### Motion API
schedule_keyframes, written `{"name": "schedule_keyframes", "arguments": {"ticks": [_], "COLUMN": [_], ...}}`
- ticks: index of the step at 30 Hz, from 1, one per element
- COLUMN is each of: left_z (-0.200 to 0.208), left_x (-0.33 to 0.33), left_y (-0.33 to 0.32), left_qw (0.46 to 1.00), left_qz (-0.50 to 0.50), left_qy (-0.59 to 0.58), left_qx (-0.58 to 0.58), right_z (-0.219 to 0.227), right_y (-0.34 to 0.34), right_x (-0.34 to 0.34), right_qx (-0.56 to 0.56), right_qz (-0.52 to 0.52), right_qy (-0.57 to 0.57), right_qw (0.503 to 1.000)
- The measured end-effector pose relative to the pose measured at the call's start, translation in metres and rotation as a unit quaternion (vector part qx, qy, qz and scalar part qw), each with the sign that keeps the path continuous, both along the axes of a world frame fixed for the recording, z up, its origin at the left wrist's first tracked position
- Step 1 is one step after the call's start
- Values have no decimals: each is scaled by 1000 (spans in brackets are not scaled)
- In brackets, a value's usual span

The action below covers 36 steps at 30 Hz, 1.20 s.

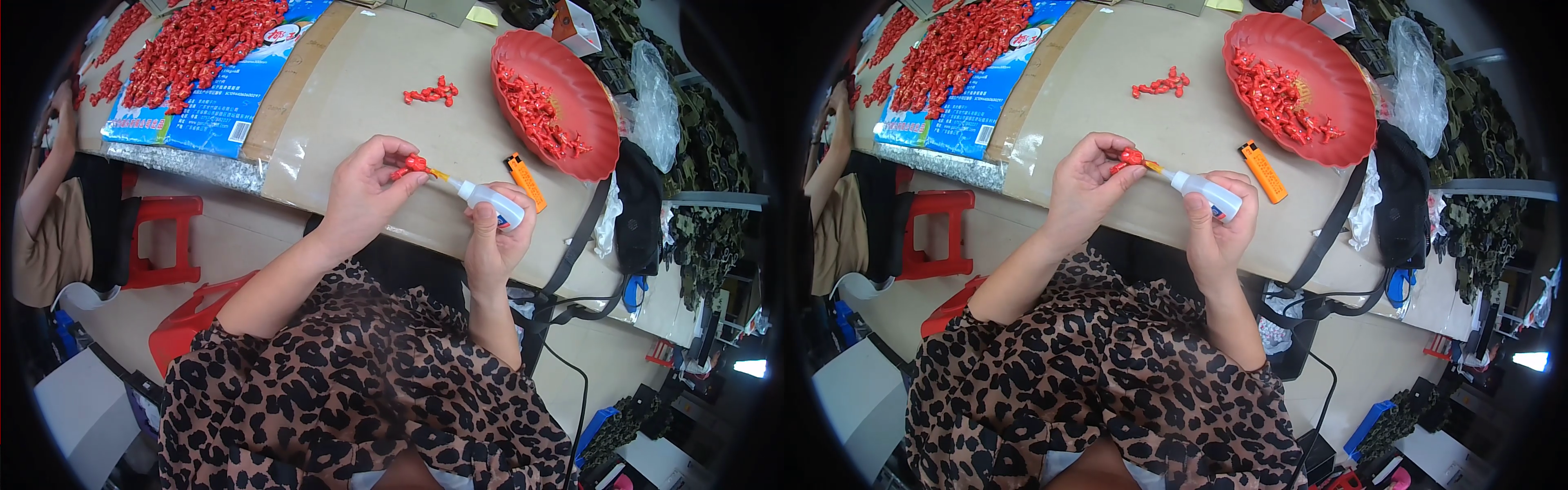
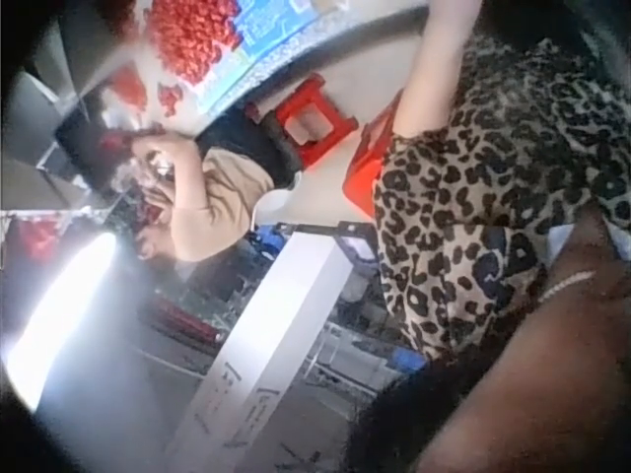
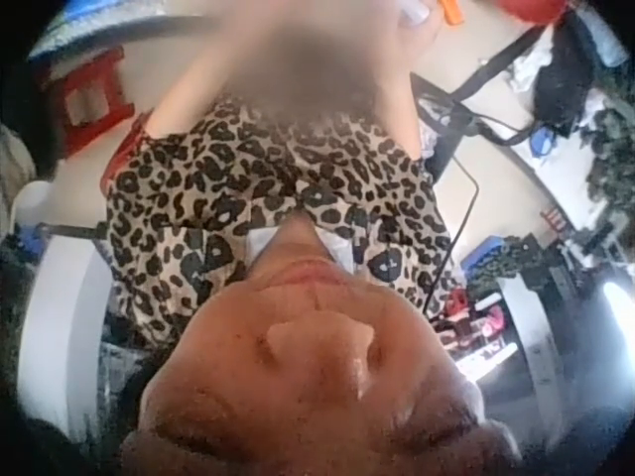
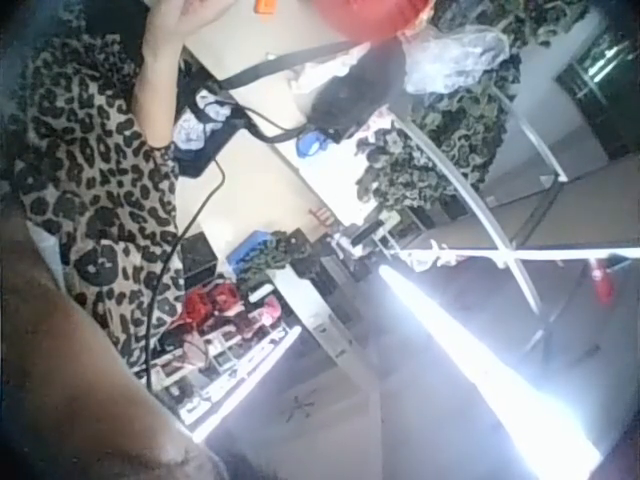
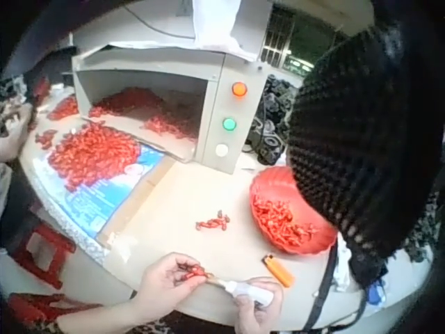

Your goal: The person applies glue from a bottle onto small plastic toy parts and joins them together by hand at a workbench.

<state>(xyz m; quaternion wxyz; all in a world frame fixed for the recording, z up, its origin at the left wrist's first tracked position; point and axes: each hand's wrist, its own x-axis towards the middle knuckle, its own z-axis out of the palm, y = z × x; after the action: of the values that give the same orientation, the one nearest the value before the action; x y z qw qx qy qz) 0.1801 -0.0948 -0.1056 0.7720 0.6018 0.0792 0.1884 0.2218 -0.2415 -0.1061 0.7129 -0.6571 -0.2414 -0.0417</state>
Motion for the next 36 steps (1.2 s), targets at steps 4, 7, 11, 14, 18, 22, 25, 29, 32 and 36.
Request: {"name": "schedule_keyframes", "arguments": {"ticks": [4, 7, 11, 14, 18, 22, 25, 29, 32, 36], "left_z": [6, 14, 15, 14, 10, 9, 7, 8, 11, 18], "left_x": [-3, -2, -3, -1, 2, 0, -2, -4, -8, -13], "left_y": [5, 5, 5, 4, -1, -6, -6, -4, 2, 8], "left_qw": [999, 997, 984, 966, 971, 978, 980, 991, 986, 978], "left_qz": [-45, -69, -118, -154, -121, -103, -97, -101, -150, -199], "left_qy": [1, 0, 1, -10, -30, -28, -37, -41, 15, 54], "left_qx": [-18, -34, -133, -206, -202, -178, -171, -78, -65, -22], "right_z": [6, 14, 22, 26, 23, 22, 20, 21, 21, 17], "right_y": [0, 3, 14, 20, 25, 27, 28, 26, 23, 20], "right_x": [8, 15, 20, 16, 13, 9, 7, 5, 6, 6], "right_qx": [153, 241, 300, 325, 352, 353, 337, 345, 340, 316], "right_qz": [49, 113, 164, 200, 183, 173, 162, 181, 188, 219], "right_qy": [148, 246, 317, 341, 343, 323, 280, 258, 243, 205], "right_qw": [976, 932, 885, 859, 851, 861, 884, 884, 889, 900]}}
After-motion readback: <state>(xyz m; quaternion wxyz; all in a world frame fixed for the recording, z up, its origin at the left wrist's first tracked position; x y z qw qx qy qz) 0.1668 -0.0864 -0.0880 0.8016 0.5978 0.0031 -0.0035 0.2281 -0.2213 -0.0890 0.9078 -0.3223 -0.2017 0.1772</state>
